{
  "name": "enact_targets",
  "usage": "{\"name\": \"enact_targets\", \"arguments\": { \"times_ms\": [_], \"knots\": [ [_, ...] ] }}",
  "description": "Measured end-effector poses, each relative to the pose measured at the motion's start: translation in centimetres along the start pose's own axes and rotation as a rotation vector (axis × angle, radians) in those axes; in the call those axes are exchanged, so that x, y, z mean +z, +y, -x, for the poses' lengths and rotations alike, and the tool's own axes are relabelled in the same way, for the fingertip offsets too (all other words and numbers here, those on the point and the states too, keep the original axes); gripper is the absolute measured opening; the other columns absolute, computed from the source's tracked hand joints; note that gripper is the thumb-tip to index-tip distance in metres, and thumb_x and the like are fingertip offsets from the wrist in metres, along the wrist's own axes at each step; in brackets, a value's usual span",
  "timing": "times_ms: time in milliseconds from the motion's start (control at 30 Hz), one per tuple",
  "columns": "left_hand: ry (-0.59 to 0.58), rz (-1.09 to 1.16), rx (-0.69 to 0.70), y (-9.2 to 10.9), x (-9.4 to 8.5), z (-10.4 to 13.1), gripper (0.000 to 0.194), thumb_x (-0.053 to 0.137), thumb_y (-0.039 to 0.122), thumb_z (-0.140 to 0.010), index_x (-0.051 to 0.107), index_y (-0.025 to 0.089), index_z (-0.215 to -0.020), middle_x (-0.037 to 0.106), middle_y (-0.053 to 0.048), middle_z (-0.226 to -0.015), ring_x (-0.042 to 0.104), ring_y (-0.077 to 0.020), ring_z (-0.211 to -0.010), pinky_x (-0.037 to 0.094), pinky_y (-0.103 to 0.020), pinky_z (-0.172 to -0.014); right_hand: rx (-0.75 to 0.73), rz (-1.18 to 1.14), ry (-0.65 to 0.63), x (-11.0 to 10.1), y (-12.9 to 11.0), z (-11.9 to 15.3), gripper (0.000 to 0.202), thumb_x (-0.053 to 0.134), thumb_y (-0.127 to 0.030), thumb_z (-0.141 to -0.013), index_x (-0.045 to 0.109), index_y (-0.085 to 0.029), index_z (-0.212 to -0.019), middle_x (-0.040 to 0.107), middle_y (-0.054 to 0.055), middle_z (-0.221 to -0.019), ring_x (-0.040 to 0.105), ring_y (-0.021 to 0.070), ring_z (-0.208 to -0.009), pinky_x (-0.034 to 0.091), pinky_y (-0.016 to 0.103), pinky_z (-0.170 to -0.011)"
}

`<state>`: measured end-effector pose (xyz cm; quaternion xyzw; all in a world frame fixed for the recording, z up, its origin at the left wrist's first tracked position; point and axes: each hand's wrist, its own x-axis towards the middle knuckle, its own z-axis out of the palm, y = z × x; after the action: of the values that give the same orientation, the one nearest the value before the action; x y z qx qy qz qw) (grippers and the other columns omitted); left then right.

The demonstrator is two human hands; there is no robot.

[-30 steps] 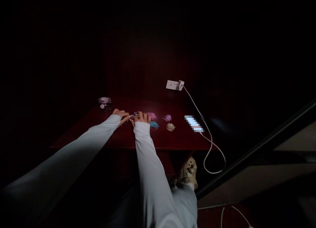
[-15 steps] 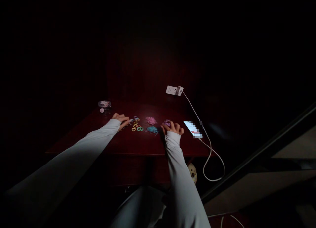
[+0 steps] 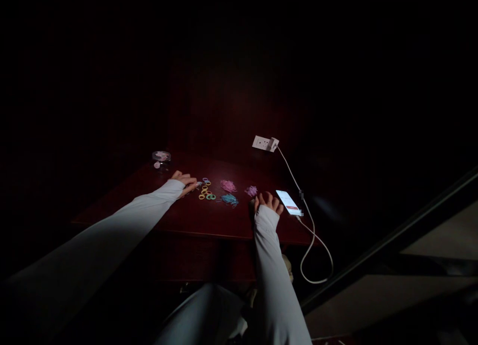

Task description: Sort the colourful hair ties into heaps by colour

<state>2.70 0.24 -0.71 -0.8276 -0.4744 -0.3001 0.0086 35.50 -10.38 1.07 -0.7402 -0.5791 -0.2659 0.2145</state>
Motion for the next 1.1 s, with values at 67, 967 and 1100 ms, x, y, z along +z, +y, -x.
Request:
{"name": "enact_targets", "arguments": {
  "times_ms": [67,967,1100],
  "knots": [
    [0.042,-0.007,0.032,-0.2,0.2,-0.1,0.031,0.050,0.045,-0.097,0.069,0.025,-0.083,0.058,-0.004,-0.077,0.041,-0.0198,-0.077,0.029,-0.034,-0.074,-0.079,-0.043,0.017,-0.1,-1.9,0.1,0.041,0.037,-0.039,-0.102,0.067,-0.030,-0.130,0.059,0.008,-0.136,0.040,0.0274,-0.114,0.021,0.042,-0.096],
    [0.117,0.029,0.119,-0.1,0.1,-0.2,0.030,0.051,0.041,-0.096,0.066,0.023,-0.078,0.058,-0.001,-0.069,0.041,-0.0162,-0.067,0.028,-0.034,-0.076,-0.071,-0.285,-0.047,-0.1,-9.9,0.6,0.023,0.056,-0.046,-0.097,0.077,-0.040,-0.101,0.064,0.000,-0.120,0.037,0.0256,-0.111,0.019,0.041,-0.093],
    [0.134,0.045,0.119,0.1,-0.2,-0.2,0.027,0.050,0.039,-0.094,0.065,0.023,-0.078,0.057,0.000,-0.067,0.041,-0.0150,-0.064,0.027,-0.034,-0.076,0.245,-0.189,-0.010,-0.9,-3.7,0.5,0.030,0.051,-0.049,-0.097,0.077,-0.038,-0.106,0.062,0.005,-0.122,0.035,0.0293,-0.113,0.019,0.045,-0.094]
  ]
}}
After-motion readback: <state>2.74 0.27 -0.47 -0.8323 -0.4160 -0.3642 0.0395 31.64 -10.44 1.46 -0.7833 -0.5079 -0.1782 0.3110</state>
